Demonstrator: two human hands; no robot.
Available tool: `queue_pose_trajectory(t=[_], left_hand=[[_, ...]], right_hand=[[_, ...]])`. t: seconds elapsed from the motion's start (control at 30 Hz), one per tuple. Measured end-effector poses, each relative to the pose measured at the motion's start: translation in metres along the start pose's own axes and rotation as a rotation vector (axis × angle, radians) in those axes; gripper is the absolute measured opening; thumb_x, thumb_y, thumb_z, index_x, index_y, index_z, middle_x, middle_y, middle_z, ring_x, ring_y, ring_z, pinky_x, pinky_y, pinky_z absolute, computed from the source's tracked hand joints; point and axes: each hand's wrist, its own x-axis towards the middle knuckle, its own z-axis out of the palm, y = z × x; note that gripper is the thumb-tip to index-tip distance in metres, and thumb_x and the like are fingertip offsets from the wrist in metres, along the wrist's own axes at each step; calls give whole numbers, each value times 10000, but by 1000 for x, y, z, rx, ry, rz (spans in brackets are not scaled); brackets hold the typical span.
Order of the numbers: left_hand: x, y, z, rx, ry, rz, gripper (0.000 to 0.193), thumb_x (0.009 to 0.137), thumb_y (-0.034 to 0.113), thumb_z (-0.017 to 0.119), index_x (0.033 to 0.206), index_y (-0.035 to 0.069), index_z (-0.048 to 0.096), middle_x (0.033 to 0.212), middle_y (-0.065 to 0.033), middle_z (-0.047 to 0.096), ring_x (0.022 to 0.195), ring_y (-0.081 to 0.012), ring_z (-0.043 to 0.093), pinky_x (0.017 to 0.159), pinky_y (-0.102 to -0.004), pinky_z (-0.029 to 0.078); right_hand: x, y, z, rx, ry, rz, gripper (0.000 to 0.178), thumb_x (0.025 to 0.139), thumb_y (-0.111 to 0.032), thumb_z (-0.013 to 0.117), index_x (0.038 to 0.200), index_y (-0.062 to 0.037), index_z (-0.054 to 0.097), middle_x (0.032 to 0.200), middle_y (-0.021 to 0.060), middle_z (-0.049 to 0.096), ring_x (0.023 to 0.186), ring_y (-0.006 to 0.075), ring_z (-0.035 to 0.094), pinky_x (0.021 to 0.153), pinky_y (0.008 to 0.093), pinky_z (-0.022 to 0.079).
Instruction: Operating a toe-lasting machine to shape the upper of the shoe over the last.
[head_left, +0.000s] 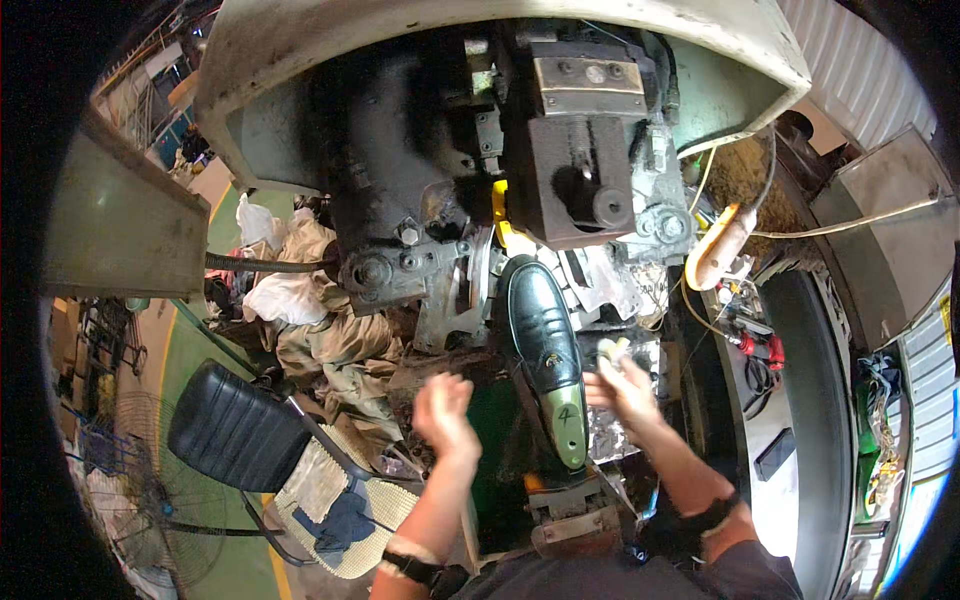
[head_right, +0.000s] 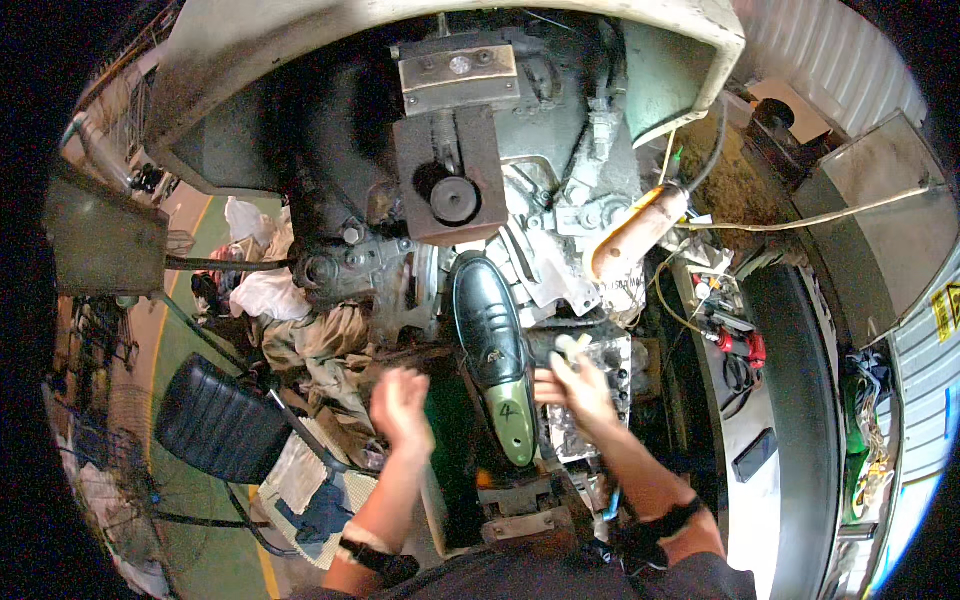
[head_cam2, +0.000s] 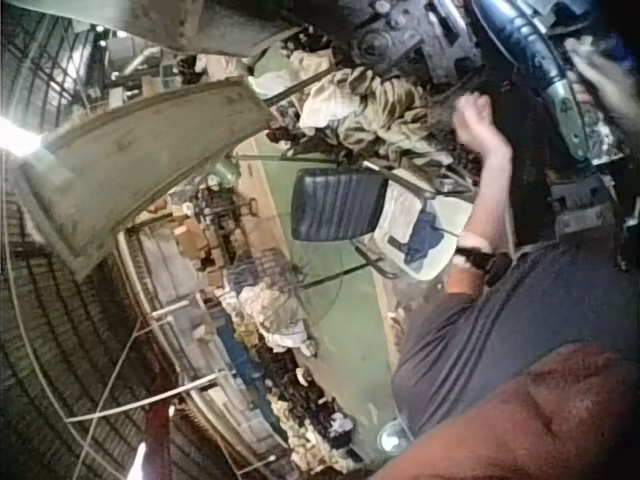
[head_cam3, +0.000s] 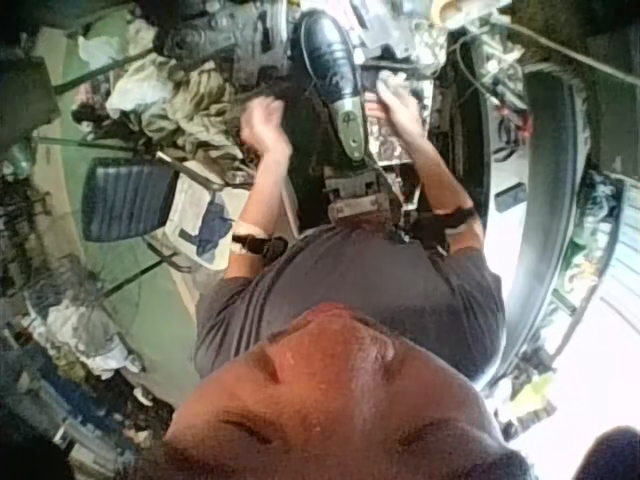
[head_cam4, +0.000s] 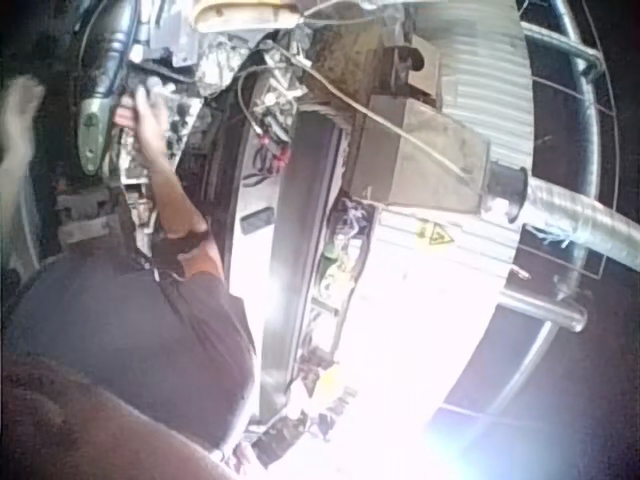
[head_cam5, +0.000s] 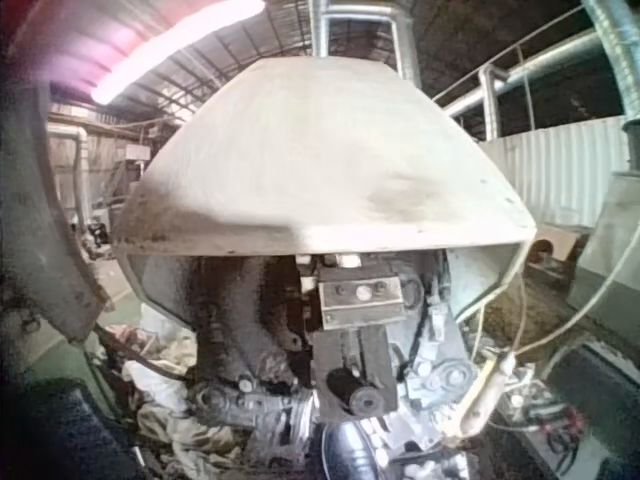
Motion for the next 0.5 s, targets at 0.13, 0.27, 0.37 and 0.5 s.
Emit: queue_pose_trajectory(t=[0.13,0.27,0.37,0.5], left_hand=[[71,-12,-187,380,427,-129,376,1011,351,592,1185,18,587,1023,-96,672,892,-200,635,812,-327,546],[52,-117,-288,375,410,-600,674,978,604,500,1349,42,527,1189,-139,621,1008,-295,600,902,-397,486],[45,-168,-289,726,582,-684,821,946,695,464,1450,46,457,1359,-169,551,1185,-351,537,1043,-440,397],[49,-117,-256,759,593,-266,756,962,579,543,1435,-4,458,1413,-214,536,1261,-360,530,1090,-451,390]], right_hand=[[-21,-4,-104,-341,437,-10,642,1026,-181,579,1545,22,259,1070,206,694,847,252,720,763,346,629],[-15,30,-177,-326,639,126,449,1016,-199,597,1395,-28,429,1017,95,641,767,153,621,667,291,536],[5,61,-189,-292,778,90,382,980,-205,663,1281,-28,508,1020,72,616,769,140,592,658,296,504],[9,65,-166,-56,461,221,515,905,-155,728,1336,-15,483,923,42,603,755,149,641,657,332,564]])
